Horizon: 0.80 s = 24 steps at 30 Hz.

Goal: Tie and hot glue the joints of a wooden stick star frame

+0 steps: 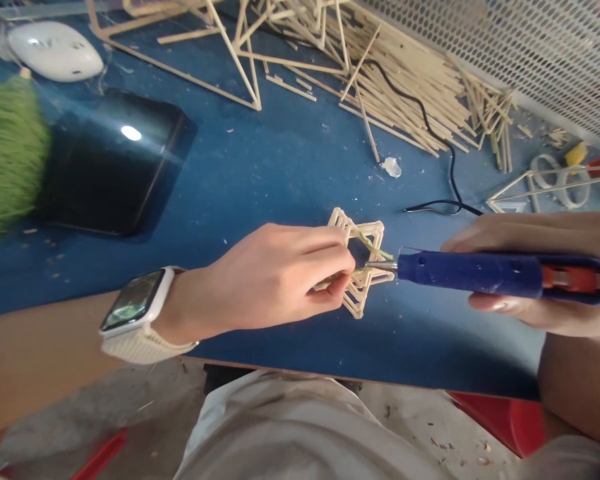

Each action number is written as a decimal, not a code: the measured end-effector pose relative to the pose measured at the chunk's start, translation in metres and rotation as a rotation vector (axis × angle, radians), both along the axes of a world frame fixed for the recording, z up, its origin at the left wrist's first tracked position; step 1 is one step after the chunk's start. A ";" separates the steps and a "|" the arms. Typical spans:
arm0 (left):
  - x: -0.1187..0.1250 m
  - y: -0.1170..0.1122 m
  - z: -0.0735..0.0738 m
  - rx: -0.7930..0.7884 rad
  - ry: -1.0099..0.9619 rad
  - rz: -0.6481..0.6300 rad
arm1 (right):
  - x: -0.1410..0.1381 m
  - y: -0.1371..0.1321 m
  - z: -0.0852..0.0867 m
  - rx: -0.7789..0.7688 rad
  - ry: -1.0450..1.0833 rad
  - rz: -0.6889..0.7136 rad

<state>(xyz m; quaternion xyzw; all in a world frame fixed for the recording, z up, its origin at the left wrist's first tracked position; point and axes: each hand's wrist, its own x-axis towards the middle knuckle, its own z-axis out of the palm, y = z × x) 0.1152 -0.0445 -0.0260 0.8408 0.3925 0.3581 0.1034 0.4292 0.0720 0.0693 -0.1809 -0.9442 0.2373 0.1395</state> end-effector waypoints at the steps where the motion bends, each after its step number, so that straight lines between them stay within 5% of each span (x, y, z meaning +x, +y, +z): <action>1: 0.000 0.000 0.000 -0.004 -0.001 -0.002 | 0.001 0.000 0.000 -0.022 0.002 0.015; 8: -0.001 0.001 0.001 0.012 0.004 -0.009 | 0.014 -0.012 -0.012 0.094 -0.013 -0.122; 24: 0.000 0.000 0.003 0.013 0.023 0.002 | 0.008 -0.020 -0.024 0.086 0.027 -0.138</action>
